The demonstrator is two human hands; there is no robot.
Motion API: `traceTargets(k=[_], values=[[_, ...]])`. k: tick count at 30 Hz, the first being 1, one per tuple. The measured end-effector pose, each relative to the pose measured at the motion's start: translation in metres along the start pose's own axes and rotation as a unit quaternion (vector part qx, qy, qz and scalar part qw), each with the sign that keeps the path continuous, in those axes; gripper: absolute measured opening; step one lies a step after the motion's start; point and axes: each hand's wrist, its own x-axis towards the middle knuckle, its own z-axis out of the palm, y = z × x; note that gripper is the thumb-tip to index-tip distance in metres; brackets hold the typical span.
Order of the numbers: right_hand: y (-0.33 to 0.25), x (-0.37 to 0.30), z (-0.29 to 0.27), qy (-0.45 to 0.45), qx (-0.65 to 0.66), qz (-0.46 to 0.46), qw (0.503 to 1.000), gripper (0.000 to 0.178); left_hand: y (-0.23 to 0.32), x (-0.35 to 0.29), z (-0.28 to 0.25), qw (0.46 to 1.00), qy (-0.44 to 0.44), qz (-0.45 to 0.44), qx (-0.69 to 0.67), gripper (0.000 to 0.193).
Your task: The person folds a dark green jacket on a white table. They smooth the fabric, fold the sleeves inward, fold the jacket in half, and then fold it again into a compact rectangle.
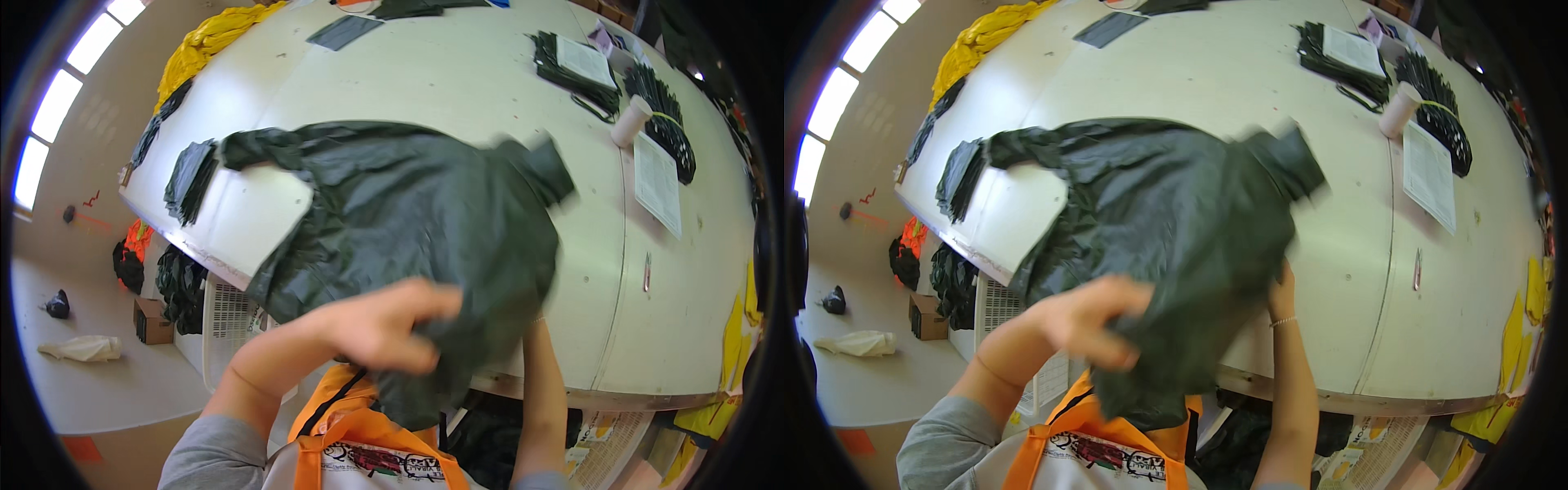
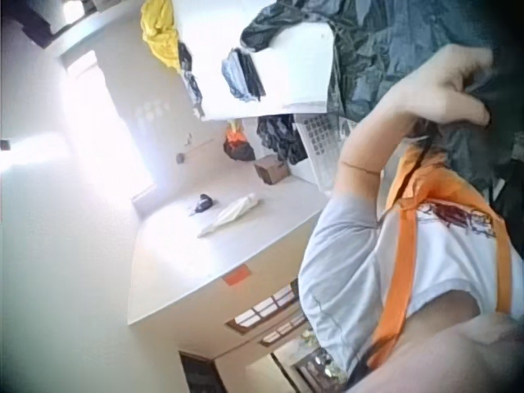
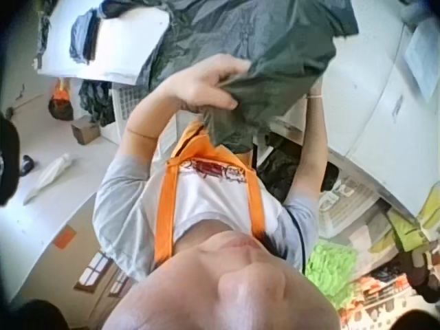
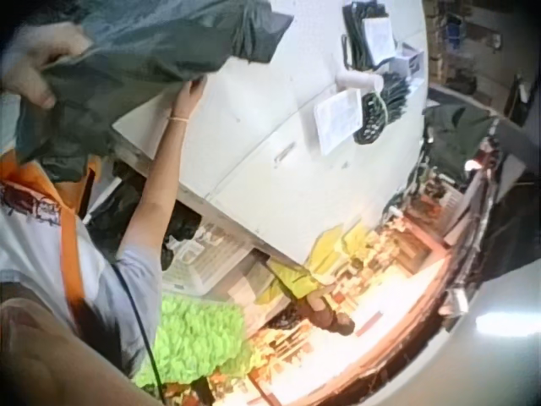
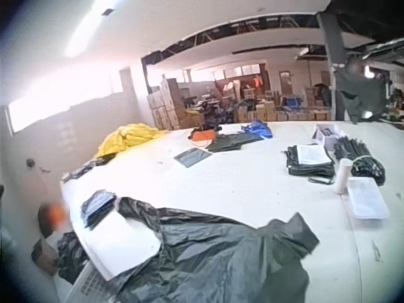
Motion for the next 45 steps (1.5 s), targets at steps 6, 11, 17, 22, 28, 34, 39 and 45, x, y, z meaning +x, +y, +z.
traceTargets(k=[6,11,17,22,28,34,39,45], values=[[-0.067,-0.004,0.034,0.067,-0.147,-0.044,0.986,0.026,0.102,-0.106,-0.053,0.930,-0.246,0.204,-0.180,0.037],[-0.092,-0.084,0.042,0.106,-0.201,-0.024,0.974,0.027,0.145,-0.205,-0.110,0.925,-0.169,0.315,-0.128,0.043],[-0.145,-0.294,-0.043,0.267,-0.299,0.063,0.914,0.030,0.110,-0.214,-0.091,0.945,-0.101,0.298,0.087,0.028],[-0.259,-0.391,-0.078,0.376,-0.378,0.052,0.844,0.033,0.108,-0.254,-0.059,0.894,-0.045,0.231,0.382,0.051],[-0.355,-0.306,-0.068,0.370,-0.418,-0.088,0.825,0.038,0.115,-0.318,-0.107,0.962,0.051,0.036,0.266,0.041],[-0.386,-0.042,0.067,0.221,-0.336,-0.284,0.870,0.043,0.094,-0.391,-0.106,0.820,0.435,-0.306,0.213,0.031],[-0.385,0.175,0.307,0.076,-0.207,-0.428,0.877,0.048,0.029,-0.443,-0.106,0.700,0.539,-0.418,0.213,0.022],[-0.115,0.172,0.433,-0.242,-0.393,-0.270,0.845,0.078,-0.123,-0.486,-0.096,0.589,0.555,-0.421,0.410,0.065]])
